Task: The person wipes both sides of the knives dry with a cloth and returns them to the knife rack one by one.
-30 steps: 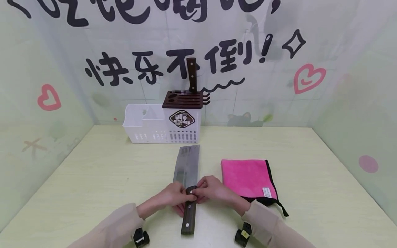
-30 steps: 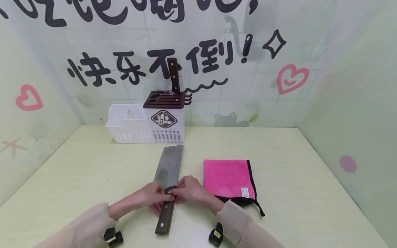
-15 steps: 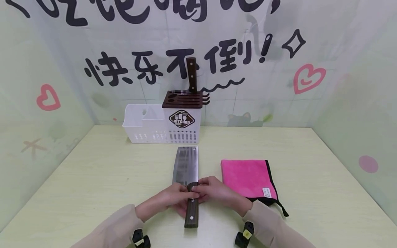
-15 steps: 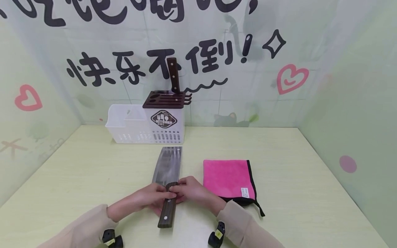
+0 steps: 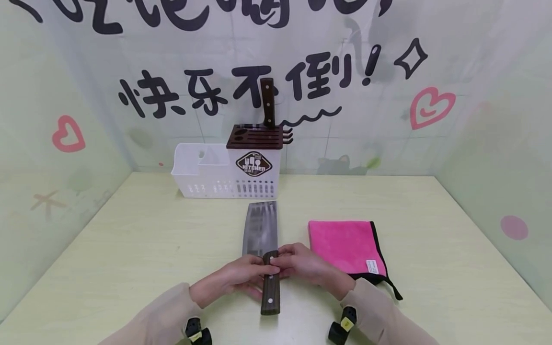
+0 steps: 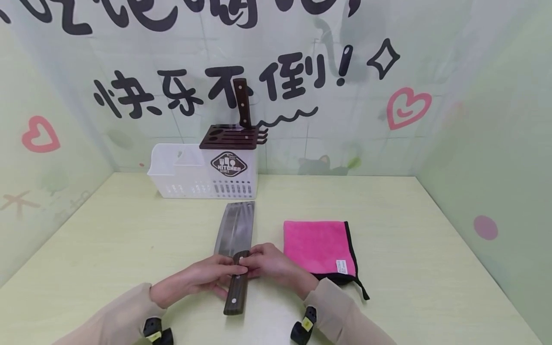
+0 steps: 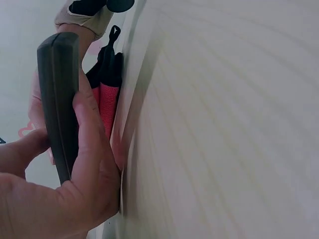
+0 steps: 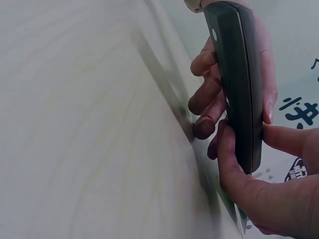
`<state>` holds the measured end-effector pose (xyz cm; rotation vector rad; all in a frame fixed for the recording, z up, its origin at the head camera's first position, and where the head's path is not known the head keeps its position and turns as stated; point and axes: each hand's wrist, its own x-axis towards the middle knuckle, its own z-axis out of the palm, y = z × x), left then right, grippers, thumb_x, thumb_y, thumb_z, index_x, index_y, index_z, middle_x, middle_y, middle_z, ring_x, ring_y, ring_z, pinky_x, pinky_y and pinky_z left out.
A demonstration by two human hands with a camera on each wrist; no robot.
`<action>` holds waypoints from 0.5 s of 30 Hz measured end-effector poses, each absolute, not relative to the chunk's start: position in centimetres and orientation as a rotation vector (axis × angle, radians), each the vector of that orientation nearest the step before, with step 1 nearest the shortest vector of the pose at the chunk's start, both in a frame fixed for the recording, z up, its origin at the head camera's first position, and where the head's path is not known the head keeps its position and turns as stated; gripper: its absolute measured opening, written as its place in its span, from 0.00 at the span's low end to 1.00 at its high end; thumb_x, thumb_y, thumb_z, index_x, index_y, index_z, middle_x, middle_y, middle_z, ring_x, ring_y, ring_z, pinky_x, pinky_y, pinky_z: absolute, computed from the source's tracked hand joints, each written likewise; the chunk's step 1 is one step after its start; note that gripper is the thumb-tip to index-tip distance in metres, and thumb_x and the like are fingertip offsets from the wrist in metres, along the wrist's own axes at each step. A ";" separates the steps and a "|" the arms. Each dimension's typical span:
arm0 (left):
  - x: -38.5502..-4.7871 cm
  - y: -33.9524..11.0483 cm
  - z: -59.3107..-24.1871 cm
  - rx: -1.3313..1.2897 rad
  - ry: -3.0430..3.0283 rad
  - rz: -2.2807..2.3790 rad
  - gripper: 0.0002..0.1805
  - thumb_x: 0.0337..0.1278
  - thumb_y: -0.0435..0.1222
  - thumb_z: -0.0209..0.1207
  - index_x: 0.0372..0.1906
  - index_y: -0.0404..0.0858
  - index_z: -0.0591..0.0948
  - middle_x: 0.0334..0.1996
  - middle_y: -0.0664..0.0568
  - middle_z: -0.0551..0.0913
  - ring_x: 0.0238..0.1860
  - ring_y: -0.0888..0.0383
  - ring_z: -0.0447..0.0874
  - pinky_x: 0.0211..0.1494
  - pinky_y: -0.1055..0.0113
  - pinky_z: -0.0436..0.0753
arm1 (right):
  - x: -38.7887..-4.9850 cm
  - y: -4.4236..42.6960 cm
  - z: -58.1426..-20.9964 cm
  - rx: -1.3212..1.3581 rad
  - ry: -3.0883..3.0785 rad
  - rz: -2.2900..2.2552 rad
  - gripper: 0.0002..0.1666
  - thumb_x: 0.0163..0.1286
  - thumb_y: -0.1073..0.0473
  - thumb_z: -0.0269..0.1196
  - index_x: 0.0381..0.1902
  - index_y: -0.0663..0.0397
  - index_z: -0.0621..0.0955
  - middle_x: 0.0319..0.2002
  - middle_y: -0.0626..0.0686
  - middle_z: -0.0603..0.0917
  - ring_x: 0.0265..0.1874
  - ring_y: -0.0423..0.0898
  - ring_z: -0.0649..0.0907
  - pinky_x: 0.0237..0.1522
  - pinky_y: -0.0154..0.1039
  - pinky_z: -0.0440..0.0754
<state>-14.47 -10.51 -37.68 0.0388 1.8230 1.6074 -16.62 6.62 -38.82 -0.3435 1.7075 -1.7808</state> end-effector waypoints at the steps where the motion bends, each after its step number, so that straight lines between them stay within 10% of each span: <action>1: -14.5 -10.5 -37.7 0.040 1.823 1.608 0.15 0.55 0.39 0.56 0.38 0.30 0.73 0.24 0.47 0.80 0.24 0.58 0.80 0.32 0.60 0.82 | -16.6 6.6 -38.8 -0.338 1.700 -1.786 0.16 0.63 0.69 0.52 0.45 0.78 0.68 0.33 0.56 0.80 0.31 0.41 0.80 0.42 0.40 0.79; 15: -14.7 -10.1 -38.0 0.072 1.800 1.618 0.17 0.54 0.39 0.57 0.42 0.29 0.72 0.26 0.47 0.81 0.26 0.58 0.81 0.29 0.63 0.82 | -16.2 6.9 -38.6 -0.280 1.664 -1.841 0.11 0.61 0.69 0.52 0.40 0.74 0.70 0.32 0.53 0.78 0.30 0.40 0.79 0.40 0.37 0.79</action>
